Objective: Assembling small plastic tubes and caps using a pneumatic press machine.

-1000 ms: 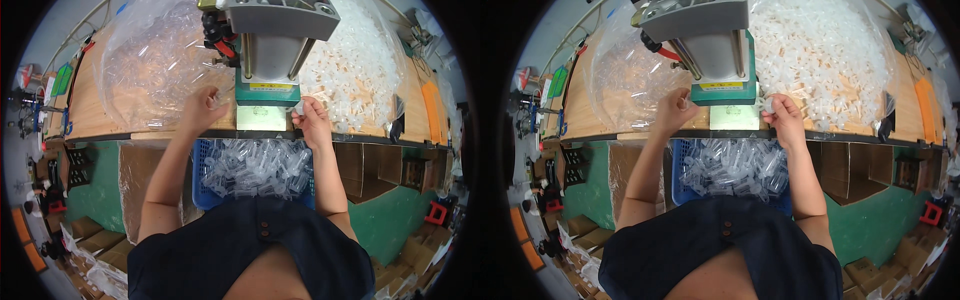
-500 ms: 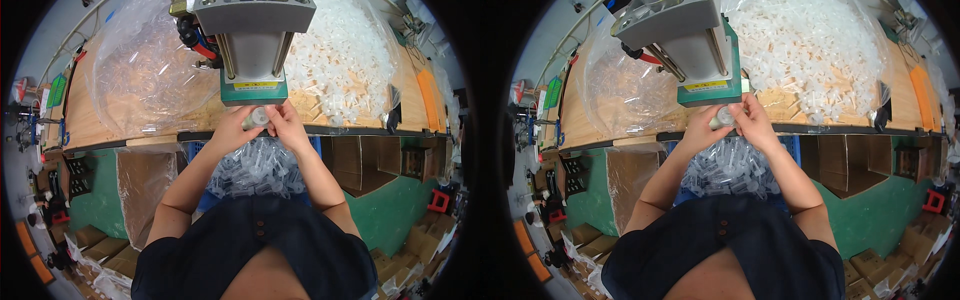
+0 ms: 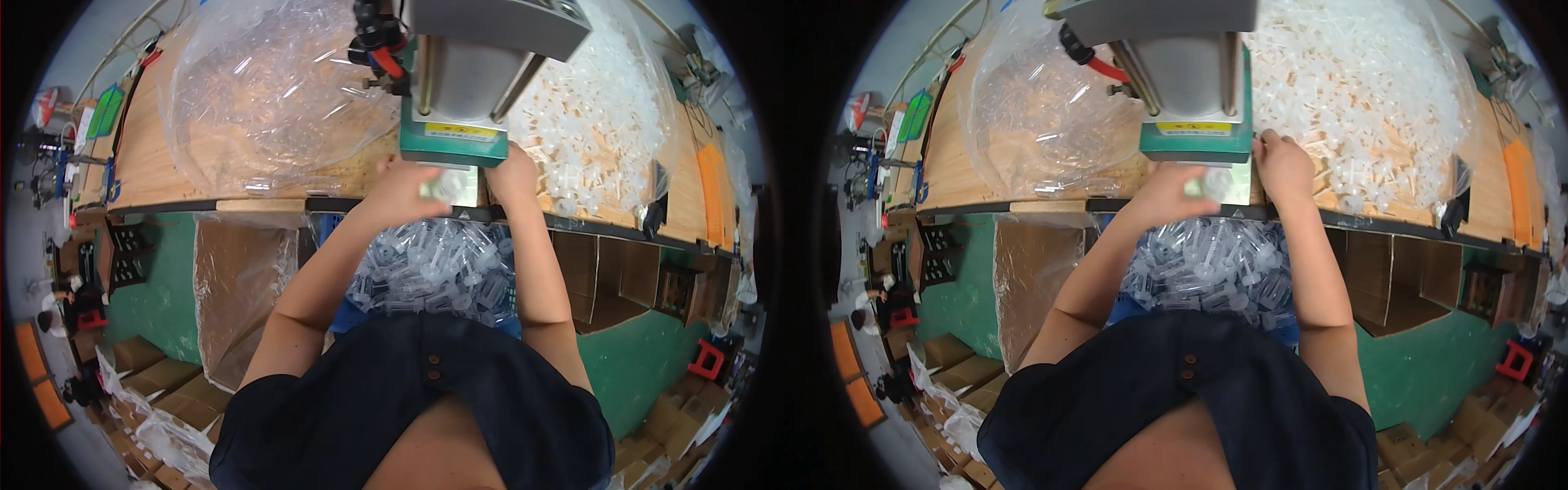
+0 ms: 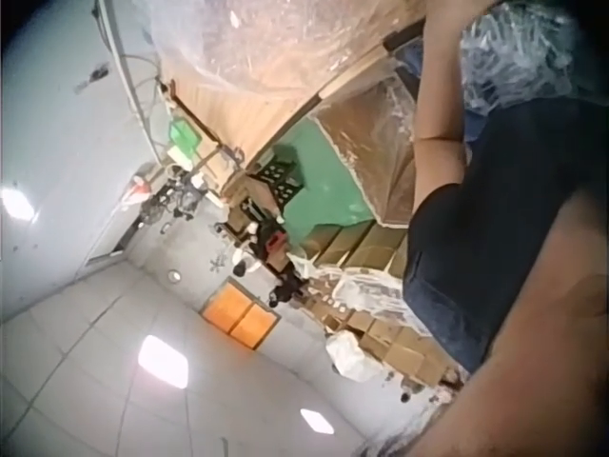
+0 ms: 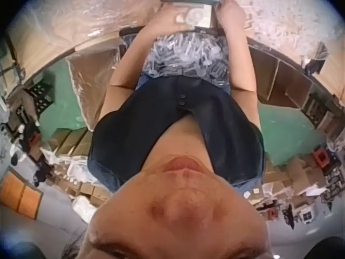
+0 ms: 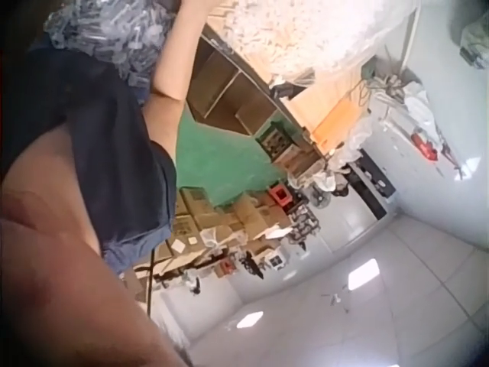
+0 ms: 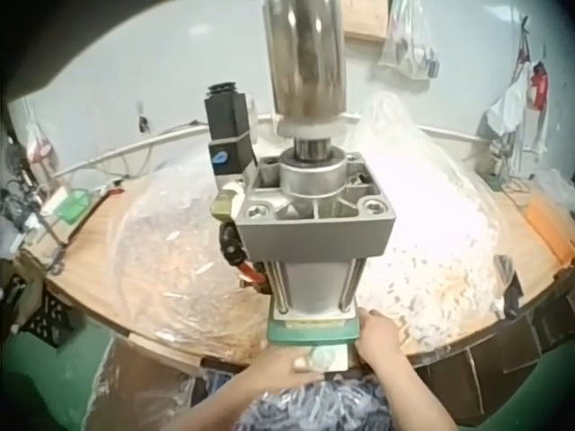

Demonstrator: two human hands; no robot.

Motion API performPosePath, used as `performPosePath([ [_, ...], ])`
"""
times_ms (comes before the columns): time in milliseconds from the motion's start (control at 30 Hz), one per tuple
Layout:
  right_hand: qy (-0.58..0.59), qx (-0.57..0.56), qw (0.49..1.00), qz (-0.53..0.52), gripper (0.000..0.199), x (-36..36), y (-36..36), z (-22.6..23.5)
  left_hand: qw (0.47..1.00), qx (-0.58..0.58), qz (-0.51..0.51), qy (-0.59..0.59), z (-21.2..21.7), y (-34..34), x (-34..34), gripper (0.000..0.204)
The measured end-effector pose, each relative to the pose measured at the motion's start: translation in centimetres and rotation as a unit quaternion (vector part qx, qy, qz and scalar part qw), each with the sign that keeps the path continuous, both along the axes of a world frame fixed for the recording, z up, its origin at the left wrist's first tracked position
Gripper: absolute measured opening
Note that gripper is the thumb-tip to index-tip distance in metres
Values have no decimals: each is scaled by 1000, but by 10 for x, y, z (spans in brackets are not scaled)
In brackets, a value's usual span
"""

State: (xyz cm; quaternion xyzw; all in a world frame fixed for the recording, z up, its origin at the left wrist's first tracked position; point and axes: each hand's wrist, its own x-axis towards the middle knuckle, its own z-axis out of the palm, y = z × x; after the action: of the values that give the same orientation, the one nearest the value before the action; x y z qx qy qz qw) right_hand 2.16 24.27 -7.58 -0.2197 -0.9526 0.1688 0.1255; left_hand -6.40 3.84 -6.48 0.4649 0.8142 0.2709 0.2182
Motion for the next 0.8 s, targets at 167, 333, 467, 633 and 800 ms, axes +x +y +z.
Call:
performPosePath([
  [167,-52,-113,990,66,15,43,16,0,979,-44,61,187,16,-75,-41,46],
  [333,71,-344,936,30,13,57,21,-11,946,-266,113,148,22,-90,-66,32],
  [467,269,-792,541,85,20,60,7,4,911,180,163,-334,17,-61,-29,27],
  [633,221,-891,364,157,20,47,-41,8,764,383,96,-510,10,-23,25,37],
  [800,267,-835,473,81,17,40,-45,-2,809,345,87,-468,3,-18,14,39],
])
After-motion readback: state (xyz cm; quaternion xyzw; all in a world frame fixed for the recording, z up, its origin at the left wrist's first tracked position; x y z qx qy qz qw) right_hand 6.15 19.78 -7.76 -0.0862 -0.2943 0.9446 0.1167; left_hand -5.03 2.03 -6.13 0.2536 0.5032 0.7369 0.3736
